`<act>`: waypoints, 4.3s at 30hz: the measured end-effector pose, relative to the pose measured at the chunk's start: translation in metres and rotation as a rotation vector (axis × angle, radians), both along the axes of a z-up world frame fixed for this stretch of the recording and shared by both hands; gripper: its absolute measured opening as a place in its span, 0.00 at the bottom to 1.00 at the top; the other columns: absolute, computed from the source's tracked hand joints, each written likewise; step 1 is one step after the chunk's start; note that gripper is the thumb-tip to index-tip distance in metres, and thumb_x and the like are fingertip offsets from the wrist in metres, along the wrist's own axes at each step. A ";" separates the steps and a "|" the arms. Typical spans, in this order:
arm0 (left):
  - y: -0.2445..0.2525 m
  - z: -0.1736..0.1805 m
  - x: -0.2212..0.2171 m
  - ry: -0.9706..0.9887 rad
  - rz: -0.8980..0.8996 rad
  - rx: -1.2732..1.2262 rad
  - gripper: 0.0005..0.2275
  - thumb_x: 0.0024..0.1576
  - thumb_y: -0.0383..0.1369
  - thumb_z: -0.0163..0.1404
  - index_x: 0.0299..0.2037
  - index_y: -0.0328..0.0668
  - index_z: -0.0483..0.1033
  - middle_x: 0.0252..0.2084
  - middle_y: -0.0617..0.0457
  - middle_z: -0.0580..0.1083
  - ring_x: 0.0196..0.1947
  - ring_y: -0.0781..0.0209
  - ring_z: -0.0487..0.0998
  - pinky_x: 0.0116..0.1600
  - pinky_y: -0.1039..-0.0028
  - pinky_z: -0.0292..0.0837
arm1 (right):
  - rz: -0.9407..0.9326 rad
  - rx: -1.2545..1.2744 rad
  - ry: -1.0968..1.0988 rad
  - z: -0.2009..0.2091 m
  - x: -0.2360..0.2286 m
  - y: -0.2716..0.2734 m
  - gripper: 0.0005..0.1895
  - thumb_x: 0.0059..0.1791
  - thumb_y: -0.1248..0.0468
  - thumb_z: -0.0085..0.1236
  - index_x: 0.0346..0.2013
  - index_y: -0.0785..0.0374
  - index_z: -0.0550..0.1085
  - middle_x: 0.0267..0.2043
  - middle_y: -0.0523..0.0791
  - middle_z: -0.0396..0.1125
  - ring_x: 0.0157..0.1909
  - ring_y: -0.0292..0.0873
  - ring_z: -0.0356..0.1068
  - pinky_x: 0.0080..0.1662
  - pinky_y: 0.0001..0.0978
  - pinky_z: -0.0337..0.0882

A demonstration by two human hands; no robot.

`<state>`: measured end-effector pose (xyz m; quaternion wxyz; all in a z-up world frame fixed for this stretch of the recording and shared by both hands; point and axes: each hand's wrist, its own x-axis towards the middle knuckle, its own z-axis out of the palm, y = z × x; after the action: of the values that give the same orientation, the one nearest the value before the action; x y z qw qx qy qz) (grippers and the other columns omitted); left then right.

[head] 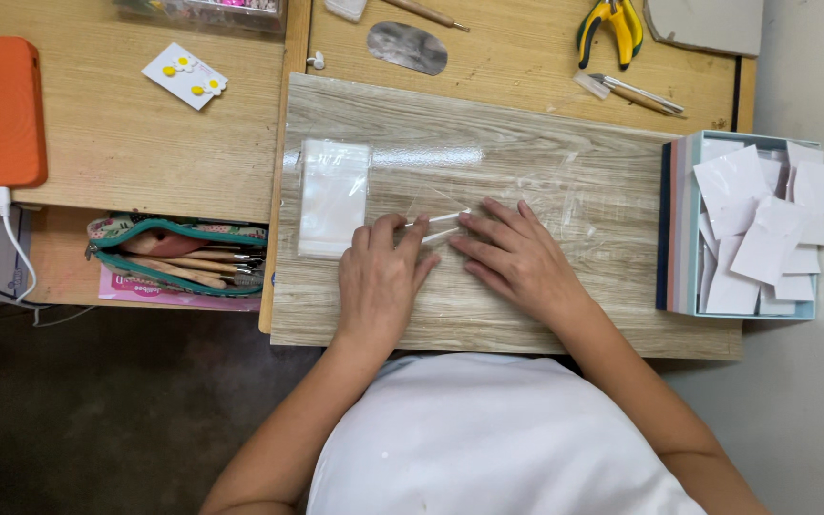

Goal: The person inserts a white card into a clear plastic sleeve by hand and then places the packaged card into a blue box with other items.

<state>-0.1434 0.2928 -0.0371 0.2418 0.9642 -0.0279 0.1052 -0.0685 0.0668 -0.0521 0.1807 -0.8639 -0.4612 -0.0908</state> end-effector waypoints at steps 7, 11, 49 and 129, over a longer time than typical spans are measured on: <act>-0.004 -0.016 0.000 -0.135 0.052 -0.012 0.04 0.61 0.34 0.54 0.43 0.53 0.81 0.36 0.57 0.71 0.35 0.56 0.77 0.32 0.72 0.72 | -0.048 -0.027 0.016 -0.012 -0.002 -0.032 0.14 0.57 0.55 0.50 0.55 0.46 0.78 0.60 0.40 0.71 0.66 0.48 0.67 0.74 0.48 0.48; 0.004 0.005 0.003 -0.049 0.039 -0.167 0.08 0.59 0.31 0.56 0.48 0.49 0.80 0.38 0.52 0.72 0.38 0.49 0.79 0.40 0.65 0.78 | -0.109 0.030 -0.031 -0.003 0.001 -0.042 0.08 0.54 0.58 0.58 0.46 0.50 0.81 0.51 0.40 0.74 0.59 0.47 0.71 0.73 0.47 0.53; -0.073 0.008 0.032 -0.282 -0.569 0.023 0.45 0.37 0.43 0.72 0.68 0.54 0.62 0.69 0.46 0.60 0.64 0.44 0.66 0.63 0.54 0.66 | -0.104 0.296 0.412 0.024 0.002 -0.044 0.49 0.37 0.79 0.49 0.75 0.69 0.54 0.64 0.58 0.66 0.65 0.63 0.66 0.66 0.57 0.62; -0.099 -0.001 0.069 -0.396 -0.324 -0.154 0.13 0.65 0.43 0.46 0.55 0.51 0.74 0.51 0.53 0.75 0.55 0.48 0.75 0.59 0.56 0.70 | -0.017 0.995 0.955 0.027 -0.011 -0.059 0.45 0.54 0.36 0.34 0.77 0.42 0.27 0.82 0.60 0.35 0.81 0.66 0.42 0.76 0.57 0.46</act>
<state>-0.0741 0.1937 -0.0382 0.3181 0.8865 -0.2206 0.2535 -0.0798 0.0077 -0.0253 0.7384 -0.6272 -0.2278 0.0974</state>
